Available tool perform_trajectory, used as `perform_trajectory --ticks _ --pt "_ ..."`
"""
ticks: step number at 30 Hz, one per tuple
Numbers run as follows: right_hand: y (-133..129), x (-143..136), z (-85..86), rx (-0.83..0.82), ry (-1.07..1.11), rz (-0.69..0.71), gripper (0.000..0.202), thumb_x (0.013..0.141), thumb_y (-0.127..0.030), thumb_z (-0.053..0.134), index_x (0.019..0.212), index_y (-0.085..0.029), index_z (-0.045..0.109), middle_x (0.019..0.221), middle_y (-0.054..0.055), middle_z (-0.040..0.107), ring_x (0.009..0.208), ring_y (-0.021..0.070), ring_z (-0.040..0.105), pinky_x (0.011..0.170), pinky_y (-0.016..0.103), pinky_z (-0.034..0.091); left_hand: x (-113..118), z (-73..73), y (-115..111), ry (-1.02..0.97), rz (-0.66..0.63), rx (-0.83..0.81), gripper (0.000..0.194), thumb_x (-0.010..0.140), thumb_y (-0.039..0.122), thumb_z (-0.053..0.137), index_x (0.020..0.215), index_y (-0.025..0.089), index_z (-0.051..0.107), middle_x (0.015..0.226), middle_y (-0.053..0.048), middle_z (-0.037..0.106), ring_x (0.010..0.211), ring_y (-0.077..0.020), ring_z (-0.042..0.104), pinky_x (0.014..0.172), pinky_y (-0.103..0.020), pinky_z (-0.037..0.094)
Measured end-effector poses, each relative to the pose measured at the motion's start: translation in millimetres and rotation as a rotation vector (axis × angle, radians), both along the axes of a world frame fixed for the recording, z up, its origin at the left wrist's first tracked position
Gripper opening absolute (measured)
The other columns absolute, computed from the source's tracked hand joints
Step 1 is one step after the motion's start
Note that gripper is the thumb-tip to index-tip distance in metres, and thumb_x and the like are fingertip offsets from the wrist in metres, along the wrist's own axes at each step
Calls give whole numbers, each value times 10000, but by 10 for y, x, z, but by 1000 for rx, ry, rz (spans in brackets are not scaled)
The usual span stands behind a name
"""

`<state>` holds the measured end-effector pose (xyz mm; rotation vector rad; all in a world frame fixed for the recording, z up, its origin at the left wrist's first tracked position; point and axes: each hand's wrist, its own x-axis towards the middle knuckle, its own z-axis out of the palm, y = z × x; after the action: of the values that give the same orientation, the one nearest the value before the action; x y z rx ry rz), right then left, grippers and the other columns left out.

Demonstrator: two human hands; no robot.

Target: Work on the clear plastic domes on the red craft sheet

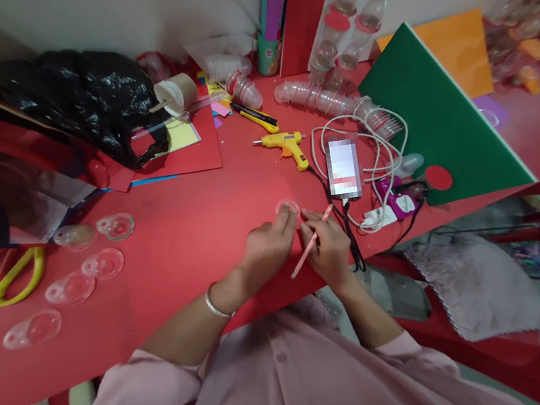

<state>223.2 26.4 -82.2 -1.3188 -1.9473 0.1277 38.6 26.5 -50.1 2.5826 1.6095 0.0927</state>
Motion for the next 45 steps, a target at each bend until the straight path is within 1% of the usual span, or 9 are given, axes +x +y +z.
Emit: perform_trajectory --ticks 5,8,13,16,20,26,34,39,45 --pt "25 -7 43 -38 -104 217 104 1033 -308 664 1045 -210 697 1675 168 536 1548 356 533 1237 602 489 12 29 36 -70 22 -105 637 1062 240 465 1693 185 394 1764 -198 389 970 -250 797 729 -353 642" --pt "64 -29 46 -182 -152 320 128 1036 -310 643 1088 -211 705 1699 152 508 1565 349 512 1255 598 469 2 19 16 -153 37 -99 636 1016 198 504 1649 182 447 1748 -173 429 947 -235 796 736 -352 636" --pt "67 -36 -21 -196 -90 293 184 1072 -335 595 1165 -212 695 1651 170 563 1562 335 519 1225 611 491 -326 -23 165 -431 117 -10 442 1036 306 551 1461 217 630 1552 -128 650 1278 -263 703 1000 -374 597" --pt "61 -33 -40 -201 -102 302 159 1062 -323 610 1131 -220 709 1655 153 564 1573 330 505 1241 603 479 -718 62 397 -348 334 49 379 1013 366 621 1342 197 702 1458 -167 671 1265 -309 670 988 -406 564" --pt "67 -39 -46 -178 -82 312 178 1061 -320 611 1135 -199 719 1642 174 574 1585 327 489 1248 592 478 -1096 262 671 -94 438 -91 446 845 478 862 1182 210 747 1245 -170 728 1215 -369 637 942 -432 533" --pt "65 -65 -63 -152 -81 307 208 1070 -326 603 1152 -177 722 1630 197 579 1588 331 485 1255 593 476 -1107 395 852 12 503 -230 505 764 487 946 1147 212 765 1201 -163 768 1125 -357 687 928 -427 530" --pt "47 -80 -44 -131 -90 310 225 1075 -322 598 1190 -181 730 1631 188 581 1586 330 490 1261 591 481 -1230 265 950 -78 453 -254 427 770 479 936 1048 194 783 1191 -167 777 1146 -345 689 922 -403 517" --pt "38 -83 -27 -136 -94 308 206 1064 -304 612 1174 -198 750 1630 174 585 1592 321 483 1265 601 479 -1310 98 1023 -209 550 -270 169 925 367 759 962 202 771 1050 -112 790 961 -242 682 853 -356 492" --pt "64 -138 20 -141 -133 315 187 1060 -306 633 1166 -201 745 1647 160 571 1603 317 466 1271 586 481 -1380 12 1138 -275 584 -267 176 940 372 711 924 206 764 937 -86 768 917 -226 649 833 -342 467"
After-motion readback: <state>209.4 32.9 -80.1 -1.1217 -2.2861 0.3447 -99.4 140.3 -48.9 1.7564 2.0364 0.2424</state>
